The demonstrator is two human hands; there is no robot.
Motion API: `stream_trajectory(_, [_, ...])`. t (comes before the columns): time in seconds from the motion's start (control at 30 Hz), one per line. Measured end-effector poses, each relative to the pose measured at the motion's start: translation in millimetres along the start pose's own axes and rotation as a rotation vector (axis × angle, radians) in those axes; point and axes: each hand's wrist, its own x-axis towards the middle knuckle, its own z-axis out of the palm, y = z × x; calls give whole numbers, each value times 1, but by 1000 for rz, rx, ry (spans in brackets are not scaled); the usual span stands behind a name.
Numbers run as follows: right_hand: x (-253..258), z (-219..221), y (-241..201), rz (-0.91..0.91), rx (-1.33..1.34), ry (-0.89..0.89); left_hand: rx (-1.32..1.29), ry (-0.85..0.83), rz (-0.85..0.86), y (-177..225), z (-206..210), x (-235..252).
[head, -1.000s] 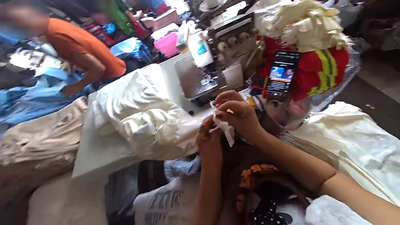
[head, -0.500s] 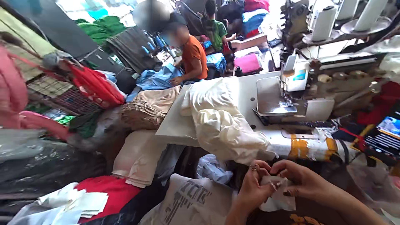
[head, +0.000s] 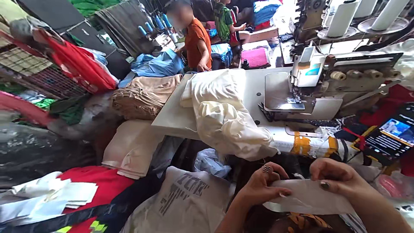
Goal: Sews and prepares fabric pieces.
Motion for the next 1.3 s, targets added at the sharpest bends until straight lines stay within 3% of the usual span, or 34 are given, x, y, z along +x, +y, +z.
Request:
stream_trajectory(0.17, [-3,-1,22,257,-43,-110,-347,3,119,24,-7,6])
stream_trajectory(0.27, [-3,3,31,161,34,-258,-391,-107,84,32,-13,10])
stream_trajectory(0.43, [18,-3,7,-93,297,-146,-345,-366,-144,12,-5,6])
stream_trajectory(0.5, [24,-5,4,-93,292,-124,-352,-388,-96,10,-3,5])
stream_trajectory(0.57, [21,-5,16,0,127,-160,-365,-305,45,15,-9,4])
stream_trajectory(0.63, [14,-2,32,123,-51,-251,-444,-187,165,25,-19,6])
stream_trajectory(0.7, [9,1,36,149,-49,-386,-433,-197,212,33,-35,8])
stream_trajectory(0.77, [11,0,25,7,18,-432,-317,-307,133,32,-40,9])
stream_trajectory(0.83, [15,-3,11,-115,169,-358,-227,-481,-20,28,-31,8])
stream_trajectory(0.93, [25,-4,-2,-131,421,-282,-391,-584,-54,16,-16,3])
stream_trajectory(0.97, [25,-4,1,-103,451,-273,-487,-508,-5,21,-14,-4])
stream_trajectory(1.1, [5,-3,35,148,263,-472,-714,115,383,65,-10,-14])
stream_trajectory(1.2, [-5,14,54,382,415,-621,-787,183,612,82,-24,8])
stream_trajectory(1.3, [-5,26,62,393,669,-629,-762,291,589,89,-39,21])
